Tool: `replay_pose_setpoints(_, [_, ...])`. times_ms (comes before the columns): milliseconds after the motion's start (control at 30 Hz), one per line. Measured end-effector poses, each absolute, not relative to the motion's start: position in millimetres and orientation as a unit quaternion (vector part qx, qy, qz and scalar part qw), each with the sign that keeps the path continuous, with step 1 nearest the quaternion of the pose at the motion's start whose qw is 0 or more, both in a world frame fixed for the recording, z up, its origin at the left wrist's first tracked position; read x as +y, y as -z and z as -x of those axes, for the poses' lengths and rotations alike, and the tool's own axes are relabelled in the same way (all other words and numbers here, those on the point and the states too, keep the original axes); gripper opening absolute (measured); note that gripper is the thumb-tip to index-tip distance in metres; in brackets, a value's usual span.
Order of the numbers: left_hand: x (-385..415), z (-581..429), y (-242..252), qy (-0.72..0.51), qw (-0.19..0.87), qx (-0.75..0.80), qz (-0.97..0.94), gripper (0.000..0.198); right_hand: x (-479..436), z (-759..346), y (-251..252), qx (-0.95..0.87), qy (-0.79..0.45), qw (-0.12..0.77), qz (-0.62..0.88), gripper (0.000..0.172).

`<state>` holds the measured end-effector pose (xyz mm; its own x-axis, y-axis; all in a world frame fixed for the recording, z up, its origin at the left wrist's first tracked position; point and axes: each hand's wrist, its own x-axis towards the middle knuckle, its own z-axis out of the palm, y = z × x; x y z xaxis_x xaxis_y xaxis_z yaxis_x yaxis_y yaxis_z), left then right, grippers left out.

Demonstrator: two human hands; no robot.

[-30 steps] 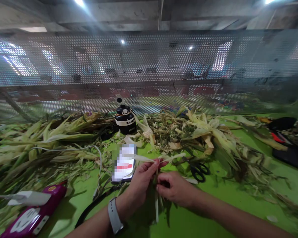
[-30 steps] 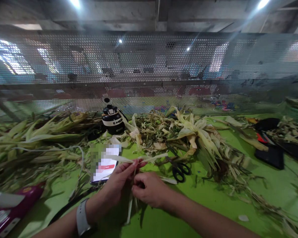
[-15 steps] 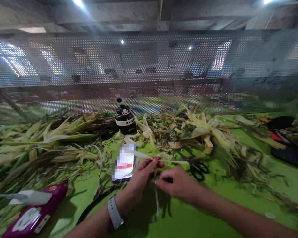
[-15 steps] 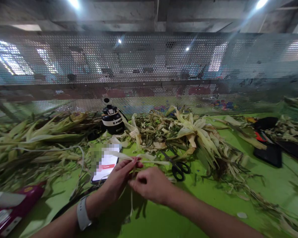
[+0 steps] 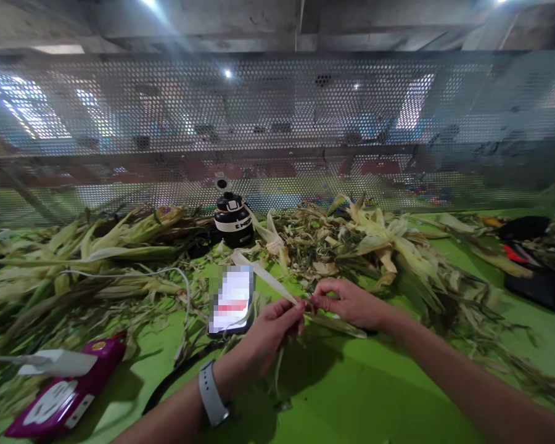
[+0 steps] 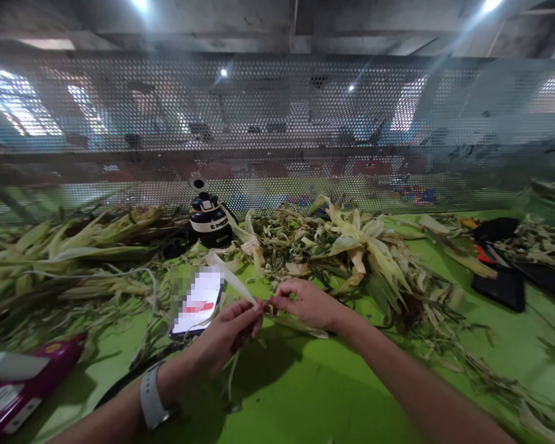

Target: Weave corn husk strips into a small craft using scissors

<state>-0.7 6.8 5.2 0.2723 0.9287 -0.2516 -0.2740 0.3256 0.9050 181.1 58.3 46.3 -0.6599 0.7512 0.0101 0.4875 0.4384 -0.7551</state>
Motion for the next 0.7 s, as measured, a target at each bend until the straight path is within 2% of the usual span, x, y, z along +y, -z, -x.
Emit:
replay_pose_setpoints(300, [7, 5, -10, -0.372, 0.715, 0.404, -0.433, 0.034, 57, -178, -42, -0.867, -0.256, 0.248, 0.348, 0.050])
replay_pose_setpoints(400, [9, 5, -9, -0.404, 0.727, 0.400, -0.386, 0.032, 59, -181, -40, -0.865, -0.231, 0.284, 0.343, 0.041])
replay_pose_setpoints(500, [13, 6, -8, -0.459, 0.726, 0.396, -0.324, 0.029, 63, -186, -40, -0.832, -0.188, 0.363, 0.374, 0.028])
replay_pose_setpoints(567, [16, 6, -8, -0.481, 0.728, 0.391, -0.292, 0.026, 64, -188, -40, -0.808, -0.171, 0.390, 0.407, 0.027])
replay_pose_setpoints(633, [18, 7, -8, -0.494, 0.733, 0.383, -0.267, 0.023, 61, -186, -42, -0.807, -0.185, 0.363, 0.428, 0.034])
replay_pose_setpoints(700, [19, 7, -7, -0.504, 0.733, 0.379, -0.253, 0.022, 56, -182, -41, -0.821, -0.241, 0.287, 0.431, 0.040])
